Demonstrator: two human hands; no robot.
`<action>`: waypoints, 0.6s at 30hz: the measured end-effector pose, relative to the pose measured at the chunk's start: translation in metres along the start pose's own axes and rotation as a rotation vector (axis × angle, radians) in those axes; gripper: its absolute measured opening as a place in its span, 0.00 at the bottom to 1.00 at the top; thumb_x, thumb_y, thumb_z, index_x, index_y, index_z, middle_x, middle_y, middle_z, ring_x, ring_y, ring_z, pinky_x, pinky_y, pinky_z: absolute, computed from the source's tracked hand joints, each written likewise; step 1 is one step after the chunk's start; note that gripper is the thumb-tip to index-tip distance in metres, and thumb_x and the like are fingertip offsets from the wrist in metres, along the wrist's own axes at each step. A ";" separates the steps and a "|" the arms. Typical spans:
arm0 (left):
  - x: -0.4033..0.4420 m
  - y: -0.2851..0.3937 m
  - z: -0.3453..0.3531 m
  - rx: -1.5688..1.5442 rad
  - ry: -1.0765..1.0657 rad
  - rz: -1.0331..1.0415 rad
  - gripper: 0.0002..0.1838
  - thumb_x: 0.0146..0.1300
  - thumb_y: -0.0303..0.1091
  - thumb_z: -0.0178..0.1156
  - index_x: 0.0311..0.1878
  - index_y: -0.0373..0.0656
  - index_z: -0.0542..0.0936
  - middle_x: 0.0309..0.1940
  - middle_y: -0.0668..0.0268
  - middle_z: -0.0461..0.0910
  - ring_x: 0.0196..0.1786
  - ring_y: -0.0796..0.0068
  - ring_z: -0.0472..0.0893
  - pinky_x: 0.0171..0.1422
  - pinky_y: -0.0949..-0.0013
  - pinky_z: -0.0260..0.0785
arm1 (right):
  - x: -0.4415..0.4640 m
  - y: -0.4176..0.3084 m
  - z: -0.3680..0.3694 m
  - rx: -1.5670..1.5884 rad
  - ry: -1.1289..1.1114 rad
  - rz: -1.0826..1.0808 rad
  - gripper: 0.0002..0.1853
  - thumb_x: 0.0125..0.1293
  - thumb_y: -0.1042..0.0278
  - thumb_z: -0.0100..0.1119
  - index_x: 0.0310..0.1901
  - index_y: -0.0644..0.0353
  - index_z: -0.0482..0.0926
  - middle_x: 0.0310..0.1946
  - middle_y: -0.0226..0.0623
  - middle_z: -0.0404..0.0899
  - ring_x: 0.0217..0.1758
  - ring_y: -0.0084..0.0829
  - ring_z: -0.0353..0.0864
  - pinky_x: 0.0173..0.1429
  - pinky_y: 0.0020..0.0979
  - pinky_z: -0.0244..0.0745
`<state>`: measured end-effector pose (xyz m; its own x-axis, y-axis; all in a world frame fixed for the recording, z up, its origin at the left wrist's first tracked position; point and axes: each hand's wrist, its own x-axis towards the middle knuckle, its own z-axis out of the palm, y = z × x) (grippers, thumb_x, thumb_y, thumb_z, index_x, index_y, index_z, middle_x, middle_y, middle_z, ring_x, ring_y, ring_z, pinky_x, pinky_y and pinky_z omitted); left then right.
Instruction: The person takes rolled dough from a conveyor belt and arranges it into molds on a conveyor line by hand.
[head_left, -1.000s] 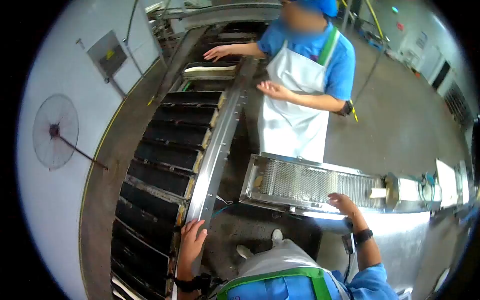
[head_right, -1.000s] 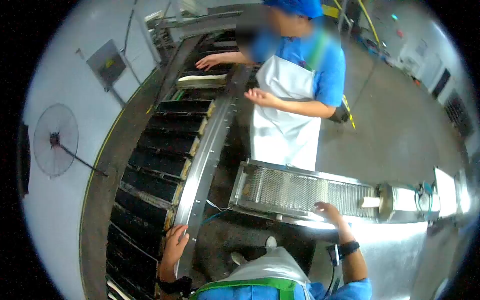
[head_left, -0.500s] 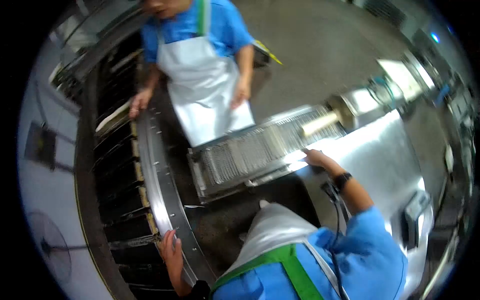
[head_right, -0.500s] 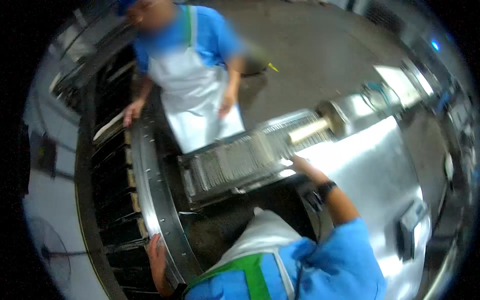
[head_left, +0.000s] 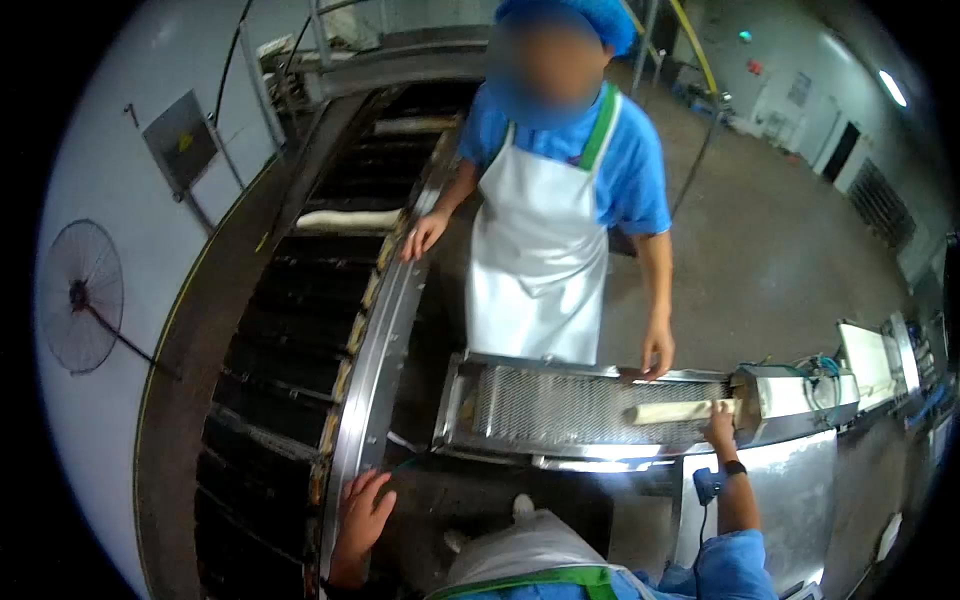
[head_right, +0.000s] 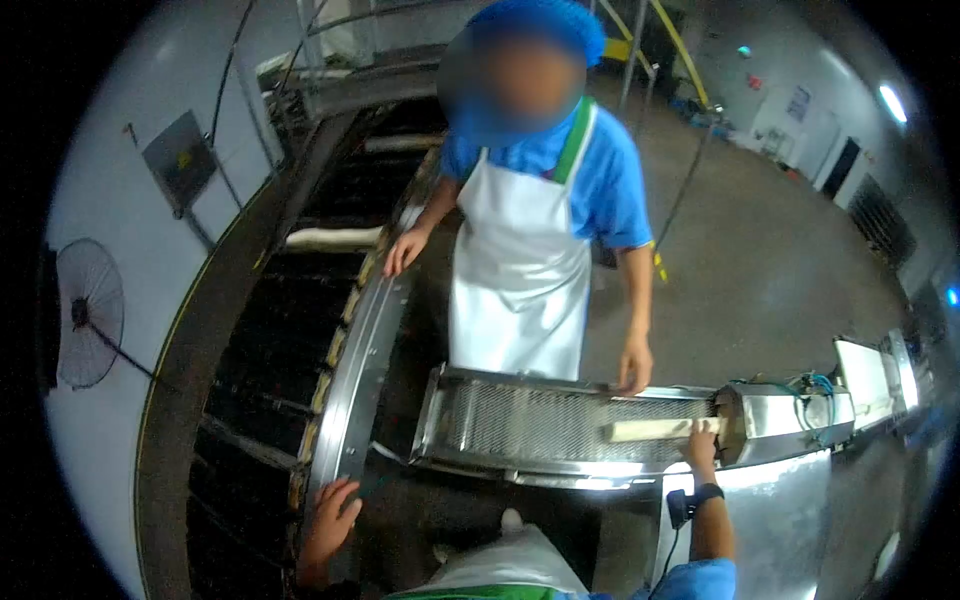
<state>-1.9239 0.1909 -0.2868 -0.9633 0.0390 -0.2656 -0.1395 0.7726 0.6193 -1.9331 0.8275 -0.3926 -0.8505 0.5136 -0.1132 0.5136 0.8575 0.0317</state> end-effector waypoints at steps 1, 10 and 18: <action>0.002 0.003 0.002 -0.003 0.001 0.029 0.19 0.54 0.40 0.51 0.48 0.43 0.70 0.52 0.57 0.63 0.56 0.58 0.57 0.59 0.61 0.49 | -0.001 -0.004 -0.005 0.008 -0.003 0.013 0.35 0.37 0.67 0.63 0.51 0.56 0.59 0.51 0.48 0.57 0.49 0.51 0.62 0.49 0.43 0.66; -0.005 0.013 0.011 0.015 0.057 0.037 0.18 0.52 0.38 0.53 0.45 0.40 0.71 0.48 0.56 0.65 0.54 0.57 0.60 0.57 0.60 0.52 | 0.015 -0.017 -0.002 -0.167 -0.119 -0.050 0.20 0.49 0.71 0.48 0.48 0.51 0.65 0.50 0.38 0.61 0.56 0.40 0.57 0.51 0.50 0.59; -0.020 0.022 0.019 0.031 0.117 0.021 0.18 0.53 0.40 0.52 0.46 0.43 0.71 0.49 0.56 0.64 0.54 0.56 0.60 0.57 0.59 0.51 | 0.039 -0.024 -0.008 -0.284 -0.166 -0.450 0.12 0.43 0.61 0.56 0.33 0.52 0.73 0.37 0.37 0.71 0.44 0.40 0.68 0.45 0.50 0.59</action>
<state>-1.9029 0.2189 -0.2822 -0.9864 -0.0177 -0.1636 -0.1138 0.7917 0.6002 -1.9794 0.8266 -0.3898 -0.9378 0.1027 -0.3317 0.0334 0.9775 0.2081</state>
